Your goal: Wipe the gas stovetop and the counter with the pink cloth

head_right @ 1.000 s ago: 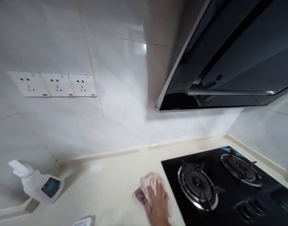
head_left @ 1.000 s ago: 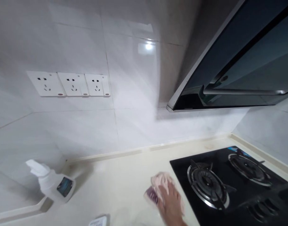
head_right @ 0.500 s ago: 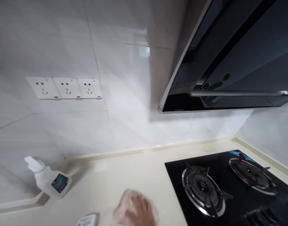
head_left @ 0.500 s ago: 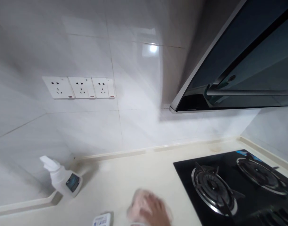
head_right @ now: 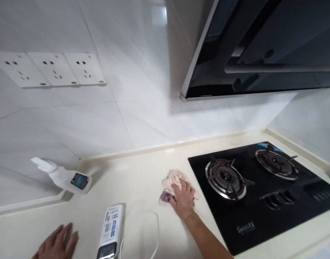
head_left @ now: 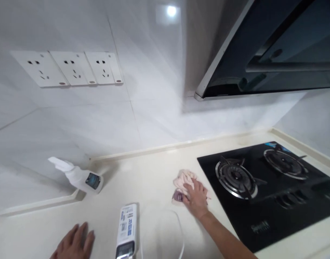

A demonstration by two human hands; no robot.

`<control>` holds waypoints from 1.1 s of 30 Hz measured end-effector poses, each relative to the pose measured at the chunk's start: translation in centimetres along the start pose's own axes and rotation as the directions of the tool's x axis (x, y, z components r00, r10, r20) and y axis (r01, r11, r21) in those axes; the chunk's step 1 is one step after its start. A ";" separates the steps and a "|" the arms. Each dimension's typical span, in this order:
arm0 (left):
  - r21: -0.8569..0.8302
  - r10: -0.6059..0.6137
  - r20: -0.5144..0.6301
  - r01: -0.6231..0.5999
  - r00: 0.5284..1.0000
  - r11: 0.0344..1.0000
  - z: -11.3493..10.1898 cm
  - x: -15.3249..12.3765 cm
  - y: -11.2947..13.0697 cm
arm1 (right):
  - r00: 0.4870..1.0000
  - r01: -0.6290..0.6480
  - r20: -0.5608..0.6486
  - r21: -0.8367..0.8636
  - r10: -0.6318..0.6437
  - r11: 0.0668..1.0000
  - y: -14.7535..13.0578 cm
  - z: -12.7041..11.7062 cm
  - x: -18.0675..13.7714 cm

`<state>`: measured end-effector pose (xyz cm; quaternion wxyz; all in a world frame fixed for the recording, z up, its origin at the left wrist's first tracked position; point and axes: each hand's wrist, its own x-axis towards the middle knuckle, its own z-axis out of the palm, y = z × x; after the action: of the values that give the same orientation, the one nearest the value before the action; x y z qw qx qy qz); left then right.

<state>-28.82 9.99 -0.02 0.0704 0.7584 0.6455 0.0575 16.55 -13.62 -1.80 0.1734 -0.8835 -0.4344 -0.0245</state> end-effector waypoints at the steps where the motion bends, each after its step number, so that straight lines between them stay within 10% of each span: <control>1: -0.007 -0.001 0.011 0.001 1.000 1.000 -0.1 0.0 0.3 | 0.999 0.026 0.020 0.029 -0.027 0.999 -1.0 0.3 -2.1; 7: -0.031 0.021 0.023 -0.021 1.000 0.999 -0.8 -0.3 0.9 | 0.917 0.300 0.213 0.188 -0.337 0.935 -6.6 2.2 -15.2; 11: -0.046 0.028 0.025 -0.026 0.999 0.999 -1.4 -0.8 1.8 | 0.805 0.457 0.288 0.257 -0.519 0.851 -5.1 1.2 -18.9; 16: -0.045 0.041 0.033 -0.040 0.999 0.998 -1.8 -1.5 2.6 | 0.979 0.187 0.096 -0.045 -0.182 0.981 3.9 -3.0 -17.3; 21: -0.047 0.067 0.012 -0.066 0.998 0.997 -1.5 -2.0 2.8 | 0.992 -0.059 -0.115 -0.152 0.042 0.987 8.6 -5.9 -18.9; 26: -0.054 0.069 0.000 -0.069 0.998 0.996 -1.5 -2.2 3.0 | 0.995 -0.081 -0.077 -0.145 0.070 0.986 2.0 -4.7 -25.3; 30: -0.057 0.083 -0.018 -0.084 0.996 0.995 -1.5 -2.4 3.0 | 0.971 0.205 0.116 0.054 -0.210 0.977 -6.5 -2.3 -27.9; 33: -0.065 0.090 -0.023 -0.091 0.996 0.994 -1.5 -2.5 2.8 | 0.847 0.433 0.228 0.227 -0.480 0.872 -12.2 -1.3 -26.3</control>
<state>-26.77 7.16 1.94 0.0863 0.7836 0.6088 0.0893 -9.16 -27.17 -2.22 0.1736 -0.7311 -0.6529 0.0952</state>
